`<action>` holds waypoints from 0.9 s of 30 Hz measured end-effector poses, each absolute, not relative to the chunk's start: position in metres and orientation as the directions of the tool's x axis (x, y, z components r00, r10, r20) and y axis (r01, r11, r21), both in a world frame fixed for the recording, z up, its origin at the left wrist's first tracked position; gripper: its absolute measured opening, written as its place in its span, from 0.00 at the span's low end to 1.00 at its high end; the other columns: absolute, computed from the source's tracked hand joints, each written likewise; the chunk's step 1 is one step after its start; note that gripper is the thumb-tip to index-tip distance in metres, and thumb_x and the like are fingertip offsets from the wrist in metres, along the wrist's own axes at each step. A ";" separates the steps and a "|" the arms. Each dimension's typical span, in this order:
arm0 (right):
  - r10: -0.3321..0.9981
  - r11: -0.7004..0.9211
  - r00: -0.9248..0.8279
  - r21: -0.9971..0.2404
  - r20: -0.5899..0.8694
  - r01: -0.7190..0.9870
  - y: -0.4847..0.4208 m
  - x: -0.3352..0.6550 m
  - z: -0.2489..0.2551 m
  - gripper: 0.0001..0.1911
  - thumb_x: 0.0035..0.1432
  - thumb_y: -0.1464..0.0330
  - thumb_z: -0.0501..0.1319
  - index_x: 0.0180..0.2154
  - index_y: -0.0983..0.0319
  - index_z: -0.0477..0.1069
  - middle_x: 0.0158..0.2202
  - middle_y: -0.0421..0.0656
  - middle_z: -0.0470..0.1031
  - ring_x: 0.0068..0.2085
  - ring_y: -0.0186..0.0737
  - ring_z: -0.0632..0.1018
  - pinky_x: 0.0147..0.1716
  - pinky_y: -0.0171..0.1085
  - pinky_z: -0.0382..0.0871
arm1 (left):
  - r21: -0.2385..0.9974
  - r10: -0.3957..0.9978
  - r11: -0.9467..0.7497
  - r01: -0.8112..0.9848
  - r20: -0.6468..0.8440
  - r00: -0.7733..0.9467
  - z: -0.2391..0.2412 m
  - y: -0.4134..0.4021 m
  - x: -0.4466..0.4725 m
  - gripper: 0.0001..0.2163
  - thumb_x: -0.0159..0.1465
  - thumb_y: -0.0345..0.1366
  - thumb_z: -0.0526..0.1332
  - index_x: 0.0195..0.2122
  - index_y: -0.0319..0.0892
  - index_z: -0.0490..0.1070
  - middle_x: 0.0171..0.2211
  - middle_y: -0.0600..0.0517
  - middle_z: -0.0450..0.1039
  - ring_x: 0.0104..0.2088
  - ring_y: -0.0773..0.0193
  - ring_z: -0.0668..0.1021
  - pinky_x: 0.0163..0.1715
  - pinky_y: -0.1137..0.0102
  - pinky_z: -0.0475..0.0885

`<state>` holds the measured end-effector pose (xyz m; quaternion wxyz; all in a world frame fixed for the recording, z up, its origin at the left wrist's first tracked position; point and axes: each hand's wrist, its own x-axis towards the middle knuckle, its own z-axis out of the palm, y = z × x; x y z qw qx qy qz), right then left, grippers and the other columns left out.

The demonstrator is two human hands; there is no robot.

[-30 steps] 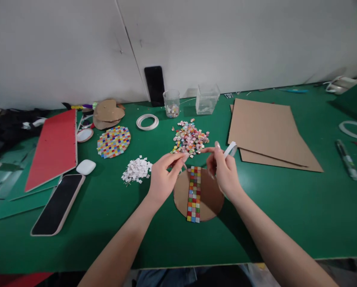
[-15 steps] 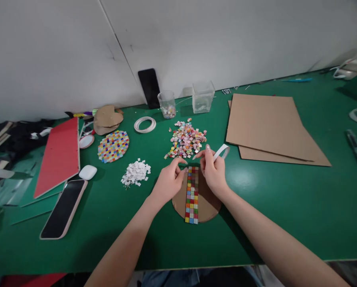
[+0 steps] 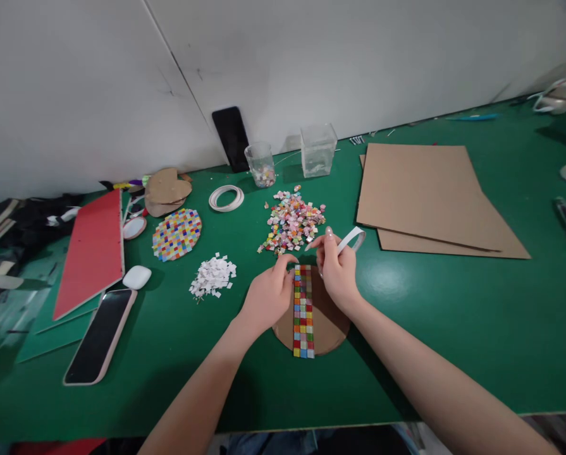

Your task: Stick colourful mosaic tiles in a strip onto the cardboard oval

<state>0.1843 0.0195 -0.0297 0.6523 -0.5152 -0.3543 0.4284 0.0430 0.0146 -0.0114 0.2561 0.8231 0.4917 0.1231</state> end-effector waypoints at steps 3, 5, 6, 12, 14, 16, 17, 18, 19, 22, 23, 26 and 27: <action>0.924 0.095 0.381 -0.980 0.023 -0.172 0.019 0.184 -0.029 0.22 0.60 0.52 0.50 0.24 0.61 0.64 0.14 0.31 0.51 0.15 0.28 0.54 0.14 0.31 0.46 | 0.473 0.889 -0.381 0.794 -0.048 0.455 -0.011 0.010 0.045 0.12 0.65 0.30 0.46 0.49 0.44 0.57 0.26 0.54 0.68 0.24 0.64 0.72 0.21 0.74 0.61; 0.923 0.096 0.384 -0.981 0.024 -0.170 0.019 0.184 -0.029 0.22 0.60 0.52 0.50 0.24 0.61 0.64 0.14 0.31 0.51 0.15 0.28 0.54 0.14 0.31 0.46 | 0.428 0.898 -0.383 0.818 -0.036 0.439 -0.011 0.008 0.048 0.12 0.65 0.30 0.47 0.49 0.43 0.57 0.28 0.52 0.69 0.26 0.63 0.73 0.21 0.73 0.62; 0.923 0.096 0.383 -0.980 0.023 -0.174 0.019 0.184 -0.029 0.22 0.60 0.52 0.50 0.24 0.61 0.63 0.14 0.31 0.51 0.15 0.28 0.54 0.14 0.31 0.46 | 0.412 0.901 -0.384 0.827 -0.031 0.433 -0.011 0.006 0.049 0.12 0.65 0.29 0.47 0.49 0.43 0.57 0.29 0.52 0.70 0.27 0.62 0.74 0.22 0.73 0.63; 0.927 0.109 0.373 -0.976 0.032 -0.188 0.019 0.185 -0.031 0.21 0.61 0.53 0.50 0.24 0.60 0.63 0.14 0.31 0.51 0.15 0.28 0.54 0.13 0.31 0.46 | 0.349 0.911 -0.381 0.856 -0.018 0.413 -0.013 0.003 0.054 0.12 0.66 0.29 0.45 0.49 0.42 0.58 0.33 0.49 0.73 0.31 0.58 0.76 0.24 0.69 0.66; 0.930 0.115 0.366 -0.975 0.038 -0.191 0.018 0.184 -0.032 0.21 0.62 0.53 0.50 0.24 0.60 0.63 0.14 0.31 0.50 0.15 0.28 0.54 0.13 0.31 0.46 | 0.327 0.916 -0.381 0.864 0.008 0.401 -0.015 0.002 0.055 0.12 0.66 0.29 0.45 0.49 0.42 0.58 0.33 0.49 0.73 0.31 0.58 0.76 0.25 0.68 0.67; 0.931 0.114 0.362 -0.976 0.039 -0.187 0.018 0.184 -0.033 0.21 0.62 0.53 0.50 0.23 0.60 0.63 0.13 0.31 0.50 0.15 0.28 0.54 0.13 0.31 0.46 | 0.303 0.919 -0.385 0.872 0.040 0.392 -0.018 0.001 0.056 0.12 0.66 0.29 0.44 0.49 0.41 0.58 0.33 0.48 0.73 0.32 0.57 0.76 0.26 0.67 0.67; 0.931 0.111 0.362 -0.977 0.038 -0.183 0.018 0.184 -0.033 0.22 0.62 0.53 0.50 0.23 0.60 0.62 0.13 0.31 0.50 0.15 0.28 0.53 0.13 0.31 0.46 | 0.290 0.919 -0.390 0.874 0.056 0.391 -0.019 0.000 0.057 0.12 0.66 0.29 0.44 0.49 0.41 0.58 0.34 0.48 0.73 0.32 0.57 0.76 0.27 0.67 0.68; 0.931 0.107 0.363 -0.978 0.036 -0.179 0.018 0.184 -0.032 0.22 0.61 0.53 0.50 0.24 0.60 0.62 0.13 0.31 0.51 0.14 0.28 0.54 0.13 0.31 0.46 | 0.275 0.917 -0.396 0.876 0.070 0.392 -0.021 0.000 0.058 0.12 0.66 0.29 0.44 0.49 0.40 0.58 0.34 0.47 0.73 0.33 0.57 0.76 0.27 0.67 0.68; 0.930 0.103 0.366 -0.979 0.032 -0.176 0.019 0.184 -0.032 0.22 0.61 0.52 0.50 0.24 0.60 0.62 0.13 0.31 0.51 0.15 0.28 0.54 0.13 0.31 0.47 | 0.258 0.914 -0.404 0.878 0.081 0.397 -0.022 -0.001 0.058 0.12 0.66 0.29 0.44 0.50 0.40 0.58 0.34 0.47 0.73 0.33 0.57 0.76 0.28 0.67 0.68; 0.930 0.099 0.366 -0.980 0.030 -0.171 0.019 0.184 -0.031 0.21 0.61 0.52 0.50 0.24 0.60 0.62 0.13 0.31 0.51 0.15 0.28 0.54 0.13 0.31 0.47 | 0.193 0.900 -0.437 0.879 0.092 0.427 -0.026 -0.002 0.058 0.14 0.65 0.28 0.44 0.50 0.38 0.58 0.35 0.46 0.73 0.34 0.56 0.76 0.28 0.66 0.68; 0.931 0.099 0.365 -0.980 0.031 -0.170 0.019 0.184 -0.031 0.21 0.61 0.52 0.50 0.24 0.60 0.62 0.13 0.31 0.51 0.15 0.28 0.54 0.13 0.31 0.47 | 0.170 0.892 -0.452 0.876 0.087 0.443 -0.027 -0.002 0.058 0.14 0.65 0.28 0.44 0.51 0.37 0.58 0.36 0.45 0.73 0.34 0.56 0.75 0.29 0.66 0.68; 0.932 0.096 0.362 -0.982 0.031 -0.164 0.019 0.184 -0.032 0.21 0.62 0.53 0.49 0.23 0.59 0.62 0.13 0.31 0.51 0.14 0.28 0.54 0.13 0.31 0.47 | 0.108 0.871 -0.491 0.864 0.066 0.487 -0.031 -0.002 0.059 0.17 0.63 0.26 0.46 0.53 0.36 0.57 0.39 0.44 0.72 0.35 0.55 0.74 0.29 0.65 0.68; 0.931 0.095 0.363 -0.982 0.031 -0.161 0.019 0.184 -0.032 0.21 0.61 0.53 0.49 0.23 0.59 0.62 0.13 0.31 0.51 0.14 0.28 0.54 0.13 0.31 0.47 | 0.091 0.867 -0.498 0.862 0.060 0.494 -0.031 -0.002 0.059 0.18 0.63 0.26 0.47 0.54 0.36 0.57 0.39 0.44 0.72 0.35 0.55 0.74 0.29 0.65 0.68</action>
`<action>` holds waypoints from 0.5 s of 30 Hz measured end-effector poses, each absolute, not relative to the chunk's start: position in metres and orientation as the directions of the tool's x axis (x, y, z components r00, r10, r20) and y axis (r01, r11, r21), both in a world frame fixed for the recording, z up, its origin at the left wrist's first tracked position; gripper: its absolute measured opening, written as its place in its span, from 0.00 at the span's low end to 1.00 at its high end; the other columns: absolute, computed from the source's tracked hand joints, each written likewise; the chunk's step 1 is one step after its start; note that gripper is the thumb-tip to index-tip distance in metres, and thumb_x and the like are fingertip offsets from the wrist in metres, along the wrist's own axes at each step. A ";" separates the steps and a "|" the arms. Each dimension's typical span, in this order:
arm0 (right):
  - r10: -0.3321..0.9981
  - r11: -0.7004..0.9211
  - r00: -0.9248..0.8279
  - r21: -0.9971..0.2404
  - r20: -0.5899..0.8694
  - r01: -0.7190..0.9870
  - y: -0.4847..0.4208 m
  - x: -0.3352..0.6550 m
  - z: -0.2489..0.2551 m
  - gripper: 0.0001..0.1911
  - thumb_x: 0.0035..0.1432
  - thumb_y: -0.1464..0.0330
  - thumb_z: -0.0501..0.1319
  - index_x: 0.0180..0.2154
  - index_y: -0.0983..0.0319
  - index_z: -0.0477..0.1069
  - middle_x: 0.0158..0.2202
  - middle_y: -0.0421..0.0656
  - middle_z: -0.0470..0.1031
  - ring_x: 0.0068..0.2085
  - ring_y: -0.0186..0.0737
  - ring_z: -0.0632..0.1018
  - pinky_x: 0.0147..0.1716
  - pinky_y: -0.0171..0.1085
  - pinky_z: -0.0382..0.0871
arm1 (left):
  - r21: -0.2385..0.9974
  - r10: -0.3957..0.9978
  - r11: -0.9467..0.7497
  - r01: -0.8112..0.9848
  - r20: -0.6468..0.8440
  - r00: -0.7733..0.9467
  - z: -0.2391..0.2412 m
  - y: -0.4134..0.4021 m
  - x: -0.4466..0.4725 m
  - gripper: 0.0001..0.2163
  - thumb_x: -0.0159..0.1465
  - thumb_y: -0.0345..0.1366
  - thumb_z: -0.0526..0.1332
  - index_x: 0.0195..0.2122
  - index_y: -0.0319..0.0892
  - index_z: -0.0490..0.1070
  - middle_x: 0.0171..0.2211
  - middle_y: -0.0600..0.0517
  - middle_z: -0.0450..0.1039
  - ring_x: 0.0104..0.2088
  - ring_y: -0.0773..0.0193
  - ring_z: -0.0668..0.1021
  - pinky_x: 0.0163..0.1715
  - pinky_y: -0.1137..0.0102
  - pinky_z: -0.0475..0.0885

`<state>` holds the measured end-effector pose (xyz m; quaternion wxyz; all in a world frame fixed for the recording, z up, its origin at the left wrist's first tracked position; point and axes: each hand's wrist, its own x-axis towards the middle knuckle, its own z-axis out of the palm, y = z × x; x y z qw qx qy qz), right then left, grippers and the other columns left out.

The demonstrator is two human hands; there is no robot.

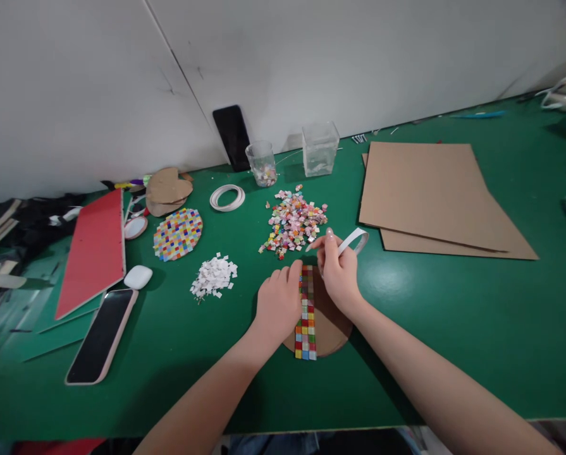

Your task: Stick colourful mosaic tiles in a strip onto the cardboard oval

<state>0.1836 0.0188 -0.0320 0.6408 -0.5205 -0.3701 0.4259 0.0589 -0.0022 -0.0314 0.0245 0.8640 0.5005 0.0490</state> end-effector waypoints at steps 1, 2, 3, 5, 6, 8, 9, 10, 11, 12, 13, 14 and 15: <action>0.931 0.095 0.364 -0.983 0.031 -0.158 0.019 0.184 -0.032 0.21 0.61 0.53 0.49 0.23 0.59 0.62 0.13 0.31 0.51 0.14 0.28 0.54 0.13 0.31 0.47 | 0.079 0.866 -0.500 0.862 0.054 0.498 -0.031 -0.002 0.059 0.19 0.62 0.26 0.47 0.55 0.36 0.56 0.39 0.44 0.72 0.35 0.55 0.74 0.29 0.65 0.68; 0.930 0.094 0.365 -0.983 0.031 -0.157 0.019 0.183 -0.032 0.21 0.61 0.53 0.50 0.24 0.59 0.62 0.13 0.31 0.51 0.14 0.28 0.54 0.13 0.31 0.47 | 0.071 0.865 -0.502 0.862 0.047 0.500 -0.031 -0.002 0.060 0.20 0.62 0.26 0.47 0.56 0.37 0.55 0.38 0.44 0.72 0.35 0.55 0.74 0.29 0.66 0.67; 0.930 0.094 0.366 -0.983 0.031 -0.157 0.019 0.183 -0.032 0.21 0.61 0.53 0.50 0.24 0.60 0.62 0.13 0.31 0.50 0.14 0.28 0.54 0.13 0.31 0.47 | 0.073 0.863 -0.505 0.860 0.038 0.503 -0.030 -0.001 0.060 0.21 0.62 0.26 0.47 0.57 0.37 0.54 0.37 0.45 0.72 0.34 0.55 0.74 0.29 0.66 0.67; 0.931 0.093 0.363 -0.983 0.029 -0.161 0.018 0.183 -0.032 0.21 0.61 0.52 0.50 0.24 0.60 0.63 0.14 0.31 0.50 0.14 0.28 0.54 0.13 0.31 0.47 | 0.123 0.865 -0.500 0.857 0.021 0.501 -0.025 0.000 0.059 0.21 0.62 0.26 0.47 0.58 0.39 0.54 0.34 0.47 0.72 0.33 0.56 0.74 0.27 0.68 0.66; 0.932 0.092 0.362 -0.983 0.028 -0.161 0.018 0.184 -0.032 0.21 0.61 0.52 0.50 0.24 0.60 0.63 0.13 0.31 0.50 0.14 0.28 0.54 0.13 0.31 0.47 | 0.178 0.871 -0.487 0.855 0.019 0.491 -0.023 0.002 0.057 0.21 0.63 0.26 0.47 0.58 0.40 0.54 0.33 0.48 0.72 0.32 0.57 0.74 0.26 0.69 0.65; 0.931 0.092 0.364 -0.983 0.029 -0.157 0.018 0.184 -0.031 0.22 0.61 0.52 0.49 0.24 0.60 0.63 0.13 0.31 0.51 0.14 0.28 0.54 0.13 0.31 0.46 | 0.329 0.894 -0.436 0.838 0.046 0.446 -0.018 0.005 0.052 0.19 0.65 0.28 0.45 0.57 0.42 0.54 0.32 0.49 0.73 0.29 0.60 0.74 0.24 0.71 0.65; 0.930 0.092 0.365 -0.984 0.029 -0.155 0.018 0.184 -0.031 0.22 0.61 0.52 0.49 0.25 0.60 0.64 0.14 0.31 0.51 0.14 0.28 0.54 0.13 0.31 0.46 | 0.397 0.907 -0.407 0.823 0.071 0.414 -0.017 0.007 0.049 0.18 0.66 0.29 0.44 0.57 0.43 0.54 0.32 0.50 0.73 0.28 0.62 0.74 0.24 0.72 0.64; 0.930 0.091 0.365 -0.984 0.028 -0.154 0.018 0.184 -0.030 0.22 0.61 0.52 0.49 0.25 0.60 0.64 0.14 0.31 0.51 0.15 0.28 0.53 0.13 0.31 0.46 | 0.443 0.918 -0.386 0.809 0.100 0.383 -0.016 0.010 0.045 0.17 0.66 0.29 0.43 0.56 0.42 0.54 0.31 0.50 0.72 0.27 0.63 0.74 0.23 0.73 0.64; 0.931 0.089 0.363 -0.984 0.027 -0.154 0.018 0.184 -0.030 0.21 0.61 0.52 0.50 0.25 0.60 0.64 0.14 0.31 0.51 0.15 0.28 0.53 0.13 0.32 0.46 | 0.462 0.924 -0.377 0.803 0.125 0.361 -0.016 0.012 0.042 0.16 0.66 0.30 0.43 0.56 0.42 0.54 0.30 0.51 0.72 0.25 0.64 0.74 0.22 0.73 0.63; 0.932 0.086 0.362 -0.984 0.025 -0.154 0.018 0.184 -0.030 0.21 0.61 0.52 0.50 0.25 0.60 0.64 0.14 0.31 0.51 0.15 0.28 0.53 0.13 0.32 0.46 | 0.456 0.926 -0.375 0.807 0.140 0.351 -0.016 0.014 0.040 0.16 0.66 0.30 0.44 0.55 0.41 0.55 0.29 0.51 0.72 0.24 0.65 0.73 0.21 0.74 0.62; 0.932 0.083 0.362 -0.985 0.022 -0.153 0.018 0.184 -0.029 0.21 0.61 0.52 0.50 0.25 0.60 0.64 0.14 0.31 0.51 0.15 0.28 0.53 0.13 0.32 0.46 | 0.429 0.925 -0.378 0.821 0.145 0.350 -0.017 0.016 0.038 0.16 0.66 0.29 0.44 0.54 0.40 0.56 0.27 0.51 0.71 0.23 0.65 0.73 0.20 0.75 0.61; 0.932 0.081 0.361 -0.985 0.022 -0.150 0.018 0.184 -0.029 0.21 0.61 0.52 0.50 0.25 0.60 0.64 0.14 0.31 0.51 0.15 0.28 0.53 0.14 0.32 0.46 | 0.390 0.923 -0.384 0.837 0.138 0.360 -0.019 0.018 0.037 0.16 0.65 0.29 0.45 0.53 0.40 0.57 0.26 0.52 0.70 0.23 0.65 0.73 0.19 0.75 0.60; 0.932 0.081 0.361 -0.986 0.024 -0.146 0.018 0.184 -0.030 0.21 0.61 0.52 0.50 0.25 0.60 0.64 0.14 0.31 0.51 0.15 0.28 0.53 0.14 0.32 0.46 | 0.348 0.919 -0.394 0.850 0.125 0.375 -0.020 0.019 0.036 0.16 0.64 0.29 0.46 0.53 0.40 0.58 0.26 0.52 0.70 0.23 0.65 0.73 0.19 0.75 0.60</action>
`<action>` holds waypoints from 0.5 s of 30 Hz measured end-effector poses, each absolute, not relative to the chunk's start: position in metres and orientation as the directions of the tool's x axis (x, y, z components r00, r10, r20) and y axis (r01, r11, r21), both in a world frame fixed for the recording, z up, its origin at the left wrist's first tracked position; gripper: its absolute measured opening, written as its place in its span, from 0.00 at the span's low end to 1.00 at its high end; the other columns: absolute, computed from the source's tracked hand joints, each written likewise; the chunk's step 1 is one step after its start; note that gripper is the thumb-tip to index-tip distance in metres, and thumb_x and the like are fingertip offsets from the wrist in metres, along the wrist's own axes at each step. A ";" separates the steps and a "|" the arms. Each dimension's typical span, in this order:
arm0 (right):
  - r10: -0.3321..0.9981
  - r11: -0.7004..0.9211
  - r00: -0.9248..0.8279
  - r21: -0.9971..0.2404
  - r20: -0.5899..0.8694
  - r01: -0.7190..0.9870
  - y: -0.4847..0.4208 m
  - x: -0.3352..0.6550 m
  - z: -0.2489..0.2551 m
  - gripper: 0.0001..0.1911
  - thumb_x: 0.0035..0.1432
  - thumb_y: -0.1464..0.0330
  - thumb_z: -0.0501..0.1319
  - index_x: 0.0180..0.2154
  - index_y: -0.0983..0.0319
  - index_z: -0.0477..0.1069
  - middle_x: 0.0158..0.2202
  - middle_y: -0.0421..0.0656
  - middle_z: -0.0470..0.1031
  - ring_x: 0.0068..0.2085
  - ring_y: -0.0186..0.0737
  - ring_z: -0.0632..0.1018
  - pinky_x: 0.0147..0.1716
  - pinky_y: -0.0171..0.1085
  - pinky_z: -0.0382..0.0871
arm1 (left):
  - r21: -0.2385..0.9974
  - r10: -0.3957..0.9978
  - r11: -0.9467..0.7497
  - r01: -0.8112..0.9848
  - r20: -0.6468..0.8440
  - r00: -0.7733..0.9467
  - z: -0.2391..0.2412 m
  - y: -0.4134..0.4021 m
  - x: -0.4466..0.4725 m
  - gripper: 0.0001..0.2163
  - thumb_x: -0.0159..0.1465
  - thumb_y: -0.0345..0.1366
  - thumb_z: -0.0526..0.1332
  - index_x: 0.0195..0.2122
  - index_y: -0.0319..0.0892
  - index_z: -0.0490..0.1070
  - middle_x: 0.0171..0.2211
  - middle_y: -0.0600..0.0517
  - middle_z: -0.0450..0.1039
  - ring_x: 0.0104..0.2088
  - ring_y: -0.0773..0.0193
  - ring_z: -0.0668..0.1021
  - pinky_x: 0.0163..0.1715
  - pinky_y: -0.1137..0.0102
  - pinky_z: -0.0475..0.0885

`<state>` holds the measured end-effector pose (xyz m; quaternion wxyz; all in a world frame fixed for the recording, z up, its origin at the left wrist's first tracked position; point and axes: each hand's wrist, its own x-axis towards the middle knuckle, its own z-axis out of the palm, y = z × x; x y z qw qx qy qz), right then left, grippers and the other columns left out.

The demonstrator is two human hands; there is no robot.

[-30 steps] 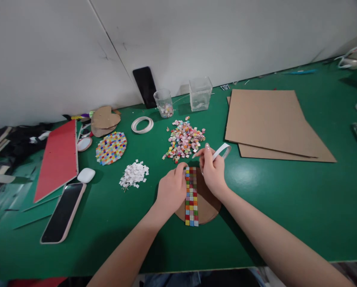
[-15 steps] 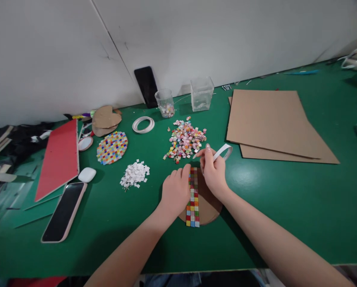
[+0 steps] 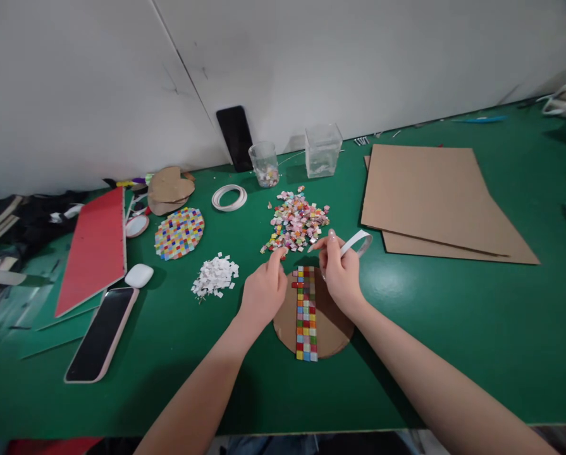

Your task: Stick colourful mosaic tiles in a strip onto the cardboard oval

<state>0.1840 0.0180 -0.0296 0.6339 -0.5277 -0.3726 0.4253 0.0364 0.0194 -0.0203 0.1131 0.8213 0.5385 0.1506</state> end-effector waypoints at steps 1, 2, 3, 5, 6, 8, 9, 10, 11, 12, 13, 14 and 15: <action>0.933 0.081 0.359 -0.986 0.025 -0.142 0.018 0.184 -0.030 0.21 0.61 0.52 0.50 0.25 0.60 0.64 0.14 0.31 0.51 0.15 0.28 0.53 0.14 0.32 0.46 | 0.306 0.913 -0.407 0.861 0.112 0.392 -0.022 0.020 0.037 0.16 0.63 0.28 0.46 0.53 0.40 0.58 0.26 0.52 0.70 0.24 0.65 0.73 0.19 0.76 0.60; 0.934 0.081 0.356 -0.987 0.026 -0.140 0.018 0.184 -0.030 0.21 0.61 0.52 0.50 0.25 0.60 0.64 0.14 0.31 0.51 0.15 0.28 0.53 0.14 0.32 0.46 | 0.266 0.906 -0.423 0.866 0.099 0.411 -0.023 0.021 0.038 0.16 0.63 0.28 0.47 0.53 0.40 0.58 0.27 0.51 0.71 0.24 0.65 0.73 0.19 0.76 0.61; 0.936 0.079 0.352 -0.987 0.025 -0.140 0.018 0.184 -0.031 0.21 0.61 0.52 0.50 0.26 0.60 0.64 0.14 0.31 0.51 0.15 0.28 0.53 0.14 0.32 0.46 | 0.229 0.899 -0.438 0.869 0.090 0.429 -0.024 0.021 0.039 0.17 0.63 0.28 0.47 0.53 0.40 0.58 0.27 0.51 0.71 0.25 0.65 0.73 0.20 0.76 0.62; 0.939 0.072 0.343 -0.987 0.019 -0.144 0.018 0.184 -0.031 0.20 0.61 0.52 0.50 0.26 0.60 0.64 0.14 0.31 0.52 0.15 0.28 0.53 0.13 0.32 0.47 | 0.169 0.887 -0.462 0.871 0.078 0.456 -0.025 0.021 0.040 0.17 0.62 0.28 0.47 0.53 0.39 0.58 0.26 0.51 0.70 0.25 0.64 0.73 0.21 0.75 0.63; 0.940 0.070 0.340 -0.987 0.016 -0.147 0.018 0.184 -0.031 0.20 0.61 0.53 0.50 0.26 0.60 0.64 0.14 0.31 0.52 0.15 0.28 0.54 0.13 0.32 0.47 | 0.150 0.883 -0.468 0.871 0.074 0.463 -0.026 0.021 0.041 0.17 0.62 0.28 0.47 0.53 0.39 0.58 0.26 0.51 0.70 0.25 0.64 0.73 0.21 0.75 0.63; 0.941 0.072 0.338 -0.986 0.018 -0.148 0.018 0.184 -0.032 0.20 0.61 0.53 0.50 0.26 0.60 0.64 0.14 0.31 0.52 0.15 0.28 0.54 0.13 0.32 0.47 | 0.132 0.881 -0.473 0.871 0.075 0.467 -0.026 0.021 0.042 0.17 0.62 0.28 0.47 0.53 0.39 0.58 0.25 0.51 0.70 0.25 0.64 0.73 0.21 0.75 0.64; 0.941 0.074 0.338 -0.986 0.020 -0.149 0.018 0.184 -0.032 0.20 0.61 0.53 0.50 0.26 0.60 0.64 0.14 0.31 0.52 0.15 0.28 0.54 0.13 0.31 0.47 | 0.132 0.880 -0.474 0.871 0.076 0.468 -0.027 0.021 0.042 0.17 0.62 0.28 0.47 0.53 0.39 0.58 0.25 0.51 0.70 0.25 0.64 0.73 0.21 0.75 0.64; 0.941 0.075 0.338 -0.986 0.021 -0.150 0.019 0.184 -0.032 0.20 0.61 0.53 0.50 0.26 0.60 0.64 0.14 0.31 0.51 0.14 0.28 0.54 0.13 0.31 0.46 | 0.134 0.880 -0.475 0.870 0.076 0.469 -0.027 0.021 0.042 0.17 0.62 0.28 0.47 0.52 0.39 0.59 0.26 0.51 0.70 0.25 0.64 0.73 0.21 0.75 0.63; 0.941 0.076 0.339 -0.986 0.020 -0.151 0.019 0.184 -0.032 0.20 0.61 0.53 0.50 0.26 0.60 0.64 0.13 0.31 0.51 0.14 0.28 0.54 0.13 0.31 0.46 | 0.135 0.880 -0.475 0.870 0.075 0.469 -0.027 0.021 0.042 0.17 0.62 0.28 0.47 0.52 0.39 0.59 0.26 0.51 0.70 0.24 0.64 0.73 0.21 0.75 0.63; 0.940 0.076 0.340 -0.986 0.020 -0.152 0.019 0.184 -0.032 0.21 0.61 0.53 0.50 0.26 0.60 0.65 0.13 0.31 0.51 0.14 0.28 0.54 0.13 0.31 0.46 | 0.136 0.880 -0.475 0.870 0.074 0.469 -0.027 0.021 0.042 0.16 0.62 0.28 0.47 0.52 0.39 0.59 0.26 0.51 0.70 0.24 0.64 0.72 0.20 0.75 0.63; 0.940 0.076 0.340 -0.985 0.020 -0.152 0.019 0.184 -0.033 0.21 0.61 0.52 0.50 0.26 0.60 0.65 0.13 0.31 0.51 0.14 0.28 0.54 0.13 0.31 0.46 | 0.135 0.881 -0.474 0.870 0.073 0.468 -0.027 0.021 0.042 0.16 0.62 0.28 0.47 0.51 0.39 0.60 0.25 0.51 0.69 0.24 0.64 0.72 0.20 0.75 0.63; 0.940 0.076 0.340 -0.985 0.021 -0.152 0.020 0.184 -0.033 0.21 0.61 0.52 0.50 0.26 0.60 0.65 0.13 0.31 0.51 0.14 0.28 0.54 0.13 0.31 0.46 | 0.135 0.881 -0.473 0.871 0.072 0.467 -0.028 0.021 0.042 0.16 0.62 0.28 0.47 0.51 0.39 0.60 0.25 0.51 0.69 0.23 0.64 0.72 0.20 0.75 0.62; 0.940 0.076 0.340 -0.986 0.020 -0.151 0.020 0.184 -0.034 0.21 0.61 0.52 0.50 0.26 0.60 0.65 0.13 0.31 0.51 0.14 0.28 0.55 0.13 0.31 0.46 | 0.134 0.882 -0.472 0.872 0.072 0.466 -0.028 0.021 0.042 0.16 0.62 0.28 0.47 0.50 0.39 0.61 0.24 0.51 0.69 0.23 0.63 0.72 0.20 0.75 0.62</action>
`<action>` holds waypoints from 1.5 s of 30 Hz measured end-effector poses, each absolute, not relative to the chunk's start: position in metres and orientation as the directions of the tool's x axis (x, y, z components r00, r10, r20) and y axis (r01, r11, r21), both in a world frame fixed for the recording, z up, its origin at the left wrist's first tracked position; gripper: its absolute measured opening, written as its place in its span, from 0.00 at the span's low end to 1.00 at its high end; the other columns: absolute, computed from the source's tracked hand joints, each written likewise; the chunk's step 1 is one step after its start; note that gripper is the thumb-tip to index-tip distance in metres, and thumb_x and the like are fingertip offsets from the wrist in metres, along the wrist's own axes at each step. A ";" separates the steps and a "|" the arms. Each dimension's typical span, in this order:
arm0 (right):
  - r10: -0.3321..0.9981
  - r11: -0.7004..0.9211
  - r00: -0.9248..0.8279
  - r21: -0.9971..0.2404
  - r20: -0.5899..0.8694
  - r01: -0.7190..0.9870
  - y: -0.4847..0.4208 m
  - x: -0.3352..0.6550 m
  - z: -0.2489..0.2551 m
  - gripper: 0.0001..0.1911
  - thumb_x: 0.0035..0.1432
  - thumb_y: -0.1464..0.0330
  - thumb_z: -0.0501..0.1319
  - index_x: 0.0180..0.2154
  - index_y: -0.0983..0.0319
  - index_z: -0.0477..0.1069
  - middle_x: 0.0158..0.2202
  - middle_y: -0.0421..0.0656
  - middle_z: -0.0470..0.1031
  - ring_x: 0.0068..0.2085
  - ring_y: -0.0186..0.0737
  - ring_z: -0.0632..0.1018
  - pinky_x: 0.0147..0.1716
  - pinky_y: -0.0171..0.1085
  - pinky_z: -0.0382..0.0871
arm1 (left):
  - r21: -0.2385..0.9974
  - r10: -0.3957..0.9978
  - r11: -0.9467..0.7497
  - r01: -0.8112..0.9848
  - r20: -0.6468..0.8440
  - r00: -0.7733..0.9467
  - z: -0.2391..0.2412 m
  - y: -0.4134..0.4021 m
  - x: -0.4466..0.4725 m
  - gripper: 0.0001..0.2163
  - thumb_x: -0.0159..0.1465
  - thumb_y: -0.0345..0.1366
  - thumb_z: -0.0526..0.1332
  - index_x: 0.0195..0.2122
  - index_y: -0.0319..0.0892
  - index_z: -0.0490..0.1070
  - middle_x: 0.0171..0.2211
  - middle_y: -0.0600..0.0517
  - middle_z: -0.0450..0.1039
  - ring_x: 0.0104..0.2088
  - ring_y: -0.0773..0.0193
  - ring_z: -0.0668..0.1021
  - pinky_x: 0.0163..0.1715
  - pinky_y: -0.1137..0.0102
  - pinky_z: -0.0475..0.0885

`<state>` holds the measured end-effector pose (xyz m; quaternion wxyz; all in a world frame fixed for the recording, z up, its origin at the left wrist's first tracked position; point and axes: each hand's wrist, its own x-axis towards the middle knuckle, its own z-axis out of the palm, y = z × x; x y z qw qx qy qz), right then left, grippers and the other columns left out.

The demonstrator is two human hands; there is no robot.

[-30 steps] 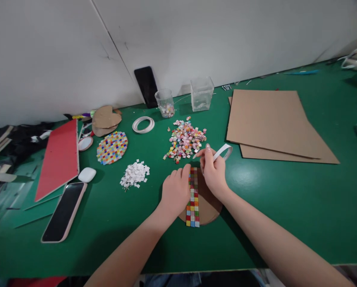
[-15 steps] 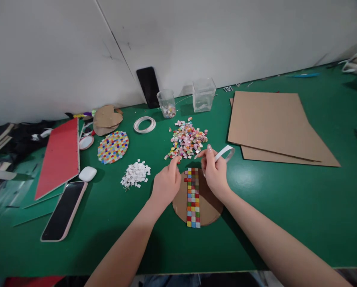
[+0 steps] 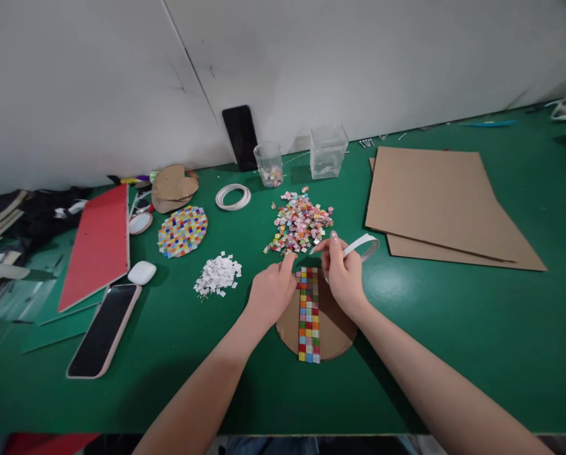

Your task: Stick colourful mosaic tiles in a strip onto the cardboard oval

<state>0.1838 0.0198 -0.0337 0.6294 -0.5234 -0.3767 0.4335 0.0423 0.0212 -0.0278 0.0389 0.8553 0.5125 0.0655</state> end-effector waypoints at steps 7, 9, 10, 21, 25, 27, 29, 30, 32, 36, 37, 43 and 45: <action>0.941 0.069 0.339 -0.985 0.011 -0.159 0.019 0.183 -0.034 0.21 0.60 0.52 0.51 0.25 0.60 0.63 0.13 0.31 0.51 0.14 0.28 0.54 0.13 0.31 0.46 | 0.152 0.882 -0.471 0.869 0.082 0.464 -0.027 0.020 0.041 0.16 0.61 0.27 0.46 0.50 0.38 0.61 0.25 0.50 0.69 0.24 0.61 0.73 0.21 0.73 0.64; 0.942 0.067 0.336 -0.984 0.007 -0.168 0.019 0.183 -0.033 0.21 0.60 0.52 0.51 0.25 0.60 0.63 0.13 0.30 0.51 0.14 0.28 0.53 0.13 0.30 0.46 | 0.165 0.882 -0.471 0.867 0.087 0.463 -0.026 0.020 0.041 0.16 0.61 0.27 0.46 0.50 0.38 0.60 0.25 0.51 0.69 0.24 0.62 0.73 0.21 0.74 0.64; 0.942 0.066 0.337 -0.983 0.005 -0.171 0.019 0.183 -0.033 0.21 0.60 0.52 0.51 0.25 0.60 0.63 0.13 0.30 0.50 0.14 0.28 0.53 0.13 0.30 0.46 | 0.168 0.882 -0.471 0.866 0.089 0.462 -0.026 0.019 0.041 0.16 0.61 0.27 0.46 0.50 0.38 0.60 0.25 0.51 0.69 0.24 0.62 0.73 0.21 0.74 0.63; 0.937 0.043 0.349 -0.983 -0.022 -0.178 0.020 0.181 -0.033 0.21 0.60 0.52 0.51 0.25 0.61 0.63 0.12 0.30 0.50 0.14 0.27 0.53 0.12 0.29 0.45 | 0.307 0.928 -0.373 0.876 0.135 0.348 -0.027 0.023 0.037 0.11 0.61 0.26 0.48 0.44 0.41 0.61 0.20 0.57 0.62 0.20 0.66 0.69 0.18 0.75 0.56; 0.936 0.060 0.351 -0.984 -0.003 -0.169 0.020 0.182 -0.033 0.22 0.60 0.52 0.51 0.25 0.62 0.64 0.13 0.30 0.51 0.14 0.27 0.53 0.13 0.29 0.46 | 0.386 0.953 -0.294 0.874 0.186 0.238 -0.019 0.047 0.015 0.12 0.66 0.31 0.44 0.50 0.39 0.57 0.21 0.58 0.58 0.21 0.66 0.67 0.21 0.75 0.60; 0.936 0.064 0.352 -0.984 0.001 -0.167 0.020 0.182 -0.034 0.22 0.59 0.51 0.51 0.24 0.62 0.64 0.13 0.30 0.51 0.14 0.27 0.54 0.13 0.29 0.46 | 0.405 0.948 -0.314 0.858 0.182 0.261 -0.019 0.062 0.006 0.10 0.65 0.31 0.49 0.47 0.41 0.62 0.24 0.56 0.60 0.24 0.66 0.69 0.25 0.74 0.63; 0.934 0.062 0.357 -0.984 -0.001 -0.167 0.020 0.182 -0.034 0.23 0.59 0.51 0.51 0.24 0.62 0.64 0.13 0.30 0.51 0.14 0.27 0.53 0.13 0.30 0.46 | 0.417 0.937 -0.348 0.839 0.165 0.307 -0.020 0.075 0.003 0.08 0.64 0.32 0.52 0.44 0.43 0.65 0.26 0.55 0.62 0.27 0.65 0.70 0.27 0.73 0.64; 0.933 0.061 0.361 -0.984 -0.004 -0.168 0.021 0.182 -0.034 0.23 0.59 0.50 0.51 0.24 0.62 0.64 0.13 0.30 0.51 0.14 0.27 0.53 0.13 0.30 0.46 | 0.421 0.933 -0.359 0.833 0.161 0.321 -0.022 0.080 0.004 0.07 0.64 0.33 0.53 0.42 0.43 0.66 0.27 0.54 0.62 0.28 0.64 0.70 0.28 0.72 0.65; 0.930 0.059 0.367 -0.984 -0.008 -0.171 0.021 0.182 -0.034 0.23 0.58 0.50 0.51 0.24 0.62 0.64 0.13 0.30 0.50 0.14 0.27 0.53 0.13 0.30 0.46 | 0.423 0.931 -0.365 0.829 0.161 0.327 -0.024 0.088 0.009 0.06 0.64 0.35 0.53 0.39 0.42 0.67 0.27 0.53 0.63 0.30 0.62 0.70 0.30 0.70 0.65; 0.930 0.057 0.366 -0.981 -0.015 -0.185 0.023 0.182 -0.033 0.24 0.58 0.49 0.50 0.24 0.61 0.63 0.12 0.29 0.49 0.14 0.27 0.52 0.12 0.29 0.45 | 0.417 0.935 -0.355 0.837 0.163 0.316 -0.026 0.095 0.022 0.03 0.63 0.34 0.56 0.35 0.41 0.65 0.27 0.52 0.62 0.32 0.58 0.70 0.30 0.68 0.64; 0.931 0.057 0.366 -0.980 -0.017 -0.191 0.023 0.182 -0.033 0.24 0.58 0.49 0.50 0.24 0.61 0.63 0.12 0.29 0.49 0.14 0.27 0.52 0.12 0.29 0.45 | 0.415 0.934 -0.356 0.837 0.162 0.317 -0.026 0.095 0.024 0.02 0.62 0.33 0.57 0.34 0.41 0.65 0.27 0.52 0.62 0.32 0.58 0.69 0.30 0.68 0.64; 0.927 0.071 0.375 -0.974 -0.015 -0.215 0.025 0.185 -0.034 0.24 0.57 0.49 0.51 0.24 0.61 0.63 0.13 0.30 0.50 0.14 0.26 0.52 0.12 0.29 0.45 | 0.404 0.936 -0.343 0.848 0.225 0.272 -0.035 0.095 0.030 0.05 0.60 0.29 0.57 0.28 0.42 0.61 0.26 0.53 0.61 0.32 0.58 0.69 0.32 0.66 0.64; 0.926 0.074 0.376 -0.973 -0.014 -0.219 0.025 0.185 -0.034 0.24 0.57 0.49 0.51 0.24 0.61 0.63 0.13 0.30 0.50 0.14 0.27 0.53 0.12 0.29 0.45 | 0.418 0.934 -0.339 0.843 0.256 0.248 -0.039 0.094 0.031 0.07 0.59 0.28 0.57 0.26 0.43 0.59 0.26 0.52 0.60 0.32 0.58 0.69 0.32 0.66 0.63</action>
